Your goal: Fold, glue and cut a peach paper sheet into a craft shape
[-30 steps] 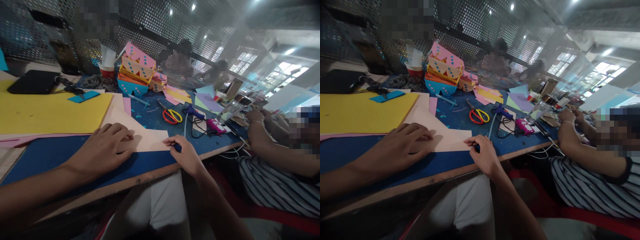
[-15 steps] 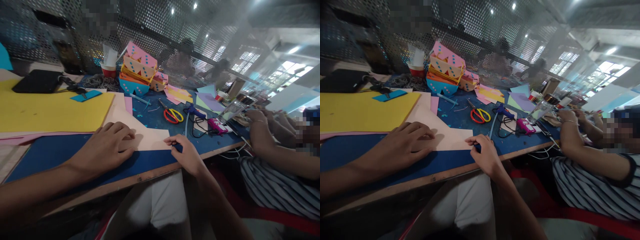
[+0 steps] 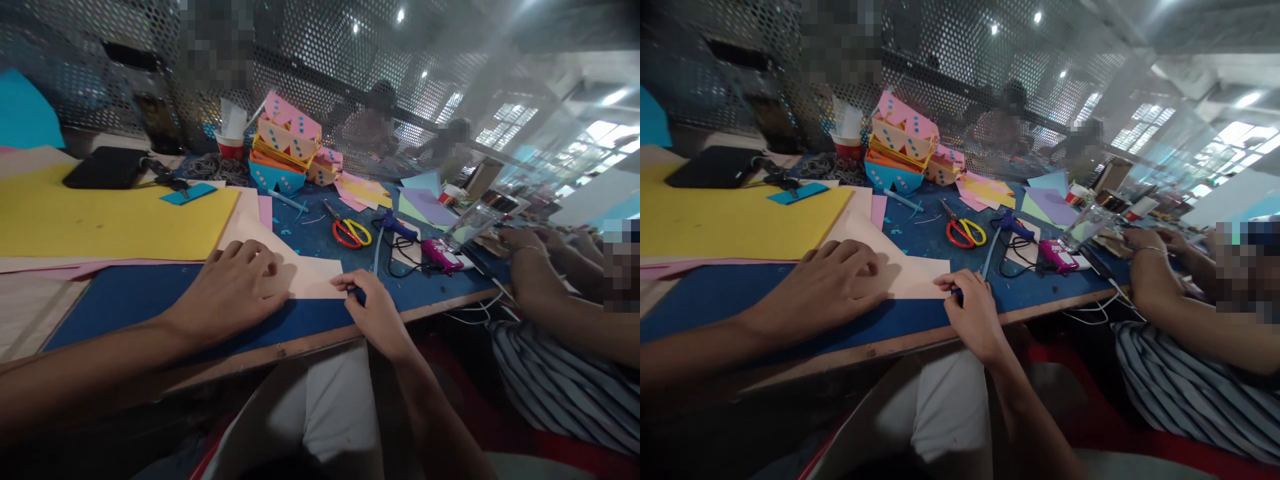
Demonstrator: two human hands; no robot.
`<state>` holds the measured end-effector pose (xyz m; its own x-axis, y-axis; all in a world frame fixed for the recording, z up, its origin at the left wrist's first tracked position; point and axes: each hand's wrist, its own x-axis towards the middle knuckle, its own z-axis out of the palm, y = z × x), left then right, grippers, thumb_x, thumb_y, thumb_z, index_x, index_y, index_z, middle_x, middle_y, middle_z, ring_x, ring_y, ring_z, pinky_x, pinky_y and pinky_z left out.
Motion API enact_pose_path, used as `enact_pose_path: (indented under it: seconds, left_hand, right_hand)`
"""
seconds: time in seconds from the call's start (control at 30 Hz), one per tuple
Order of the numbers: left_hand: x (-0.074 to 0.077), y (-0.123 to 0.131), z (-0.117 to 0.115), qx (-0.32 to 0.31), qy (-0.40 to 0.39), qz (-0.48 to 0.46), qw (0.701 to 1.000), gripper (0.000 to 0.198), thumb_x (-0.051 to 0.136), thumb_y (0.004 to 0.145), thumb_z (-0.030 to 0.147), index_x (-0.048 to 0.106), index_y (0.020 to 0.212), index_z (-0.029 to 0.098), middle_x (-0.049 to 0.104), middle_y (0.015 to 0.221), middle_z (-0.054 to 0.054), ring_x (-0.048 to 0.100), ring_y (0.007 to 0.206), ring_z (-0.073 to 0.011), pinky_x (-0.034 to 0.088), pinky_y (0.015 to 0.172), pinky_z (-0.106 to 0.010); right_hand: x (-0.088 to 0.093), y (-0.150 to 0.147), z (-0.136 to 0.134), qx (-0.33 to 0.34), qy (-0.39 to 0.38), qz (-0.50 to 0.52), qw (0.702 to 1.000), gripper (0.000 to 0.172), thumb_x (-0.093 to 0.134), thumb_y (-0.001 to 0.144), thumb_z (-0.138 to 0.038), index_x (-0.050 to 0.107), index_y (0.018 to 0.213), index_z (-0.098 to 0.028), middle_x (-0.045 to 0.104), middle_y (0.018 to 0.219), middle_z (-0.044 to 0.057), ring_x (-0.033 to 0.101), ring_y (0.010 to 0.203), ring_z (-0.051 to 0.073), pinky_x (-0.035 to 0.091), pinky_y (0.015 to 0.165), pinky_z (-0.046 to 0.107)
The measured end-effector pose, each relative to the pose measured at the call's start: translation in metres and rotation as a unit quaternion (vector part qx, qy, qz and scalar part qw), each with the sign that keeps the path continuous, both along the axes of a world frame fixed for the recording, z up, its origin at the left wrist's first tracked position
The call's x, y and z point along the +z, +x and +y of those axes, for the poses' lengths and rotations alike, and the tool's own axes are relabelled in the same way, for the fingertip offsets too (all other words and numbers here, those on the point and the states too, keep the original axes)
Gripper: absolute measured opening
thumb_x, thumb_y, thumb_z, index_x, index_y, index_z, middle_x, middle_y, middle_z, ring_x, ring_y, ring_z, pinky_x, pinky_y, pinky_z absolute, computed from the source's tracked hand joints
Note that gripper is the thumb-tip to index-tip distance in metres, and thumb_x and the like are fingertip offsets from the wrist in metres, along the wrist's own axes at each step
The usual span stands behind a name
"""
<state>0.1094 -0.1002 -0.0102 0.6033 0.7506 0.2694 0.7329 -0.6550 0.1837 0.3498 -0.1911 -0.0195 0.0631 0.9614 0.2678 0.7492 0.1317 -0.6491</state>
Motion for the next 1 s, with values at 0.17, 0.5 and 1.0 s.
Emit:
enact_pose_path:
  seconds: [0.17, 0.5, 1.0]
  left_hand:
    - [-0.006, -0.003, 0.002, 0.005, -0.021, -0.021, 1.0, 0.036, 0.053, 0.082, 0.047, 0.059, 0.107, 0.022, 0.061, 0.117, -0.01, 0.053, 0.108, -0.0349, 0.04, 0.093, -0.051]
    - [-0.017, -0.022, 0.021, -0.056, -0.061, -0.07, 0.994, 0.031, 0.055, 0.078, 0.037, 0.063, 0.104, 0.024, 0.062, 0.125, -0.006, 0.052, 0.117, -0.0324, 0.037, 0.103, -0.049]
    - [-0.002, -0.05, 0.031, -0.113, -0.133, -0.05, 0.983, 0.039, 0.053, 0.074, 0.021, 0.066, 0.11, 0.024, 0.063, 0.133, -0.005, 0.053, 0.126, -0.0295, 0.039, 0.107, -0.048]
  right_hand:
    - [0.0, 0.0, -0.001, 0.003, 0.004, 0.0, 1.0, 0.044, 0.044, 0.077, 0.001, 0.068, 0.105, -0.024, 0.067, 0.103, 0.0, 0.059, 0.101, 0.018, 0.043, 0.095, 0.036]
    - [-0.002, 0.003, -0.001, 0.018, 0.009, -0.001, 1.0, 0.045, 0.044, 0.078, 0.0, 0.067, 0.107, -0.025, 0.066, 0.103, 0.001, 0.059, 0.101, 0.018, 0.044, 0.094, 0.036]
    - [-0.004, 0.003, -0.001, 0.018, 0.016, -0.011, 1.0, 0.045, 0.043, 0.077, -0.001, 0.068, 0.107, -0.024, 0.066, 0.103, 0.002, 0.059, 0.101, 0.02, 0.044, 0.094, 0.037]
